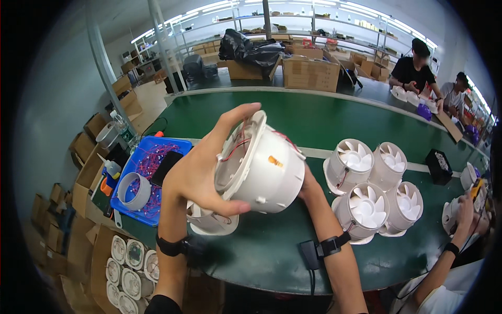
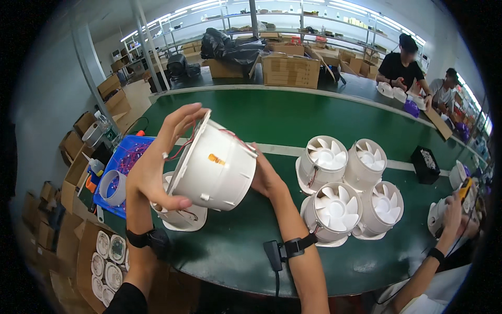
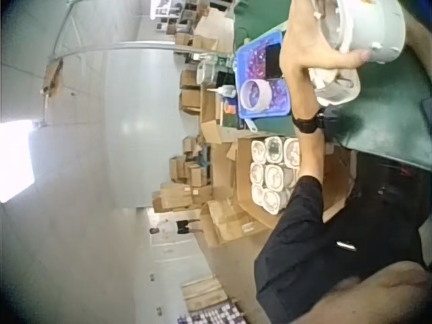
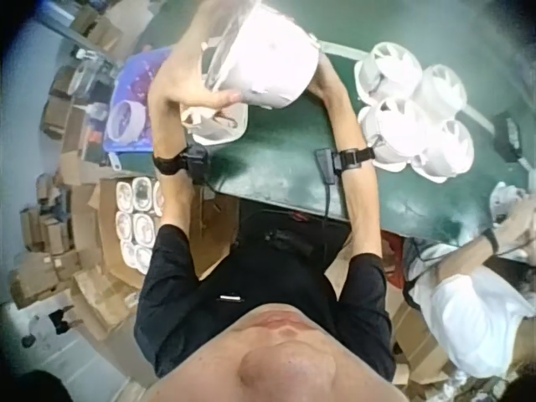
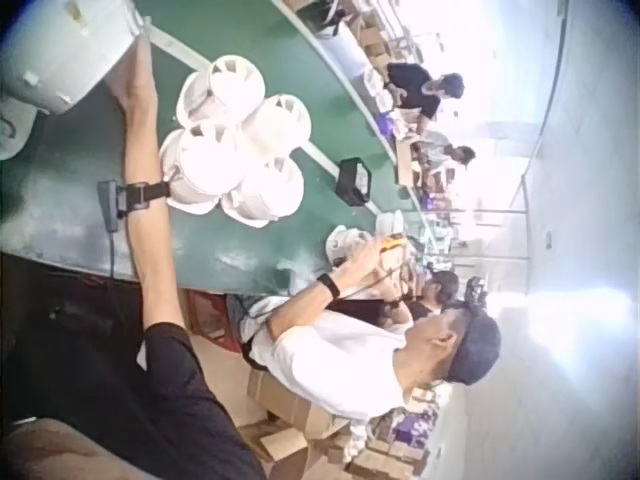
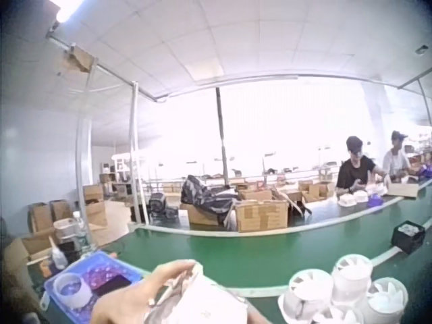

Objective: The person assembles white plastic fan units on a green workbench. They pick up fan housings and circuit boards from a cardboard box, fit the components together, and inspect the internal wiring and assembly. The person handles the units one at a time, rotating them to check different angles before placing them on the table.

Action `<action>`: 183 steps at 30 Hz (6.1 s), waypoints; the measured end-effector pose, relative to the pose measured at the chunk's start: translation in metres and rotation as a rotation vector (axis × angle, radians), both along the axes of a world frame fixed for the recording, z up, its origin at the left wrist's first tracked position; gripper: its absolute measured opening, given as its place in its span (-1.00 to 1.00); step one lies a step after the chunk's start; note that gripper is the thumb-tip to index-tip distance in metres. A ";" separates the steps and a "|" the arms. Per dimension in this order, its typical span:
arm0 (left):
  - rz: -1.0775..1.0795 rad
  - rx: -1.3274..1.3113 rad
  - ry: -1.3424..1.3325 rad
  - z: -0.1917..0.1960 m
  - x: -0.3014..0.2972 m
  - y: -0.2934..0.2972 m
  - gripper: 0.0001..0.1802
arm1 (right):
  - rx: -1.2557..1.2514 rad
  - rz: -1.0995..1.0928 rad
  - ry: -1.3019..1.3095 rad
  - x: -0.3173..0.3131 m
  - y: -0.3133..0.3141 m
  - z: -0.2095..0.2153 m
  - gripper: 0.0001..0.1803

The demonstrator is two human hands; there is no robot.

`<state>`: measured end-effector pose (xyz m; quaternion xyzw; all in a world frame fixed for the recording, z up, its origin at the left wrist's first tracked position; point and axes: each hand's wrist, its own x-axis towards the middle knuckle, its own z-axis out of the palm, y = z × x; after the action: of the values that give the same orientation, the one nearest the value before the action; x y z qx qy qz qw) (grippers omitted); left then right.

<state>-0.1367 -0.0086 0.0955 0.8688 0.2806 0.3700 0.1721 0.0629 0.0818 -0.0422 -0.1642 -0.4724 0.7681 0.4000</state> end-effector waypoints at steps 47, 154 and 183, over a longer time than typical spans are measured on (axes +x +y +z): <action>-0.171 -0.058 -0.713 0.006 0.066 -0.018 -0.16 | 0.754 -0.631 -0.199 0.070 -0.070 0.149 0.23; -0.062 -0.628 -0.573 -0.001 0.022 0.024 -0.44 | 1.645 -0.639 -0.494 0.053 -0.064 0.142 -0.02; -0.475 -0.876 -1.029 -0.008 0.024 0.034 -0.52 | 1.578 -0.815 -0.583 0.041 -0.075 0.151 0.27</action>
<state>-0.1130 0.0252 0.0871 0.4731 0.0900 0.5386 0.6914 0.1040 0.0068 0.1084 -0.1843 -0.8449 -0.0458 0.5001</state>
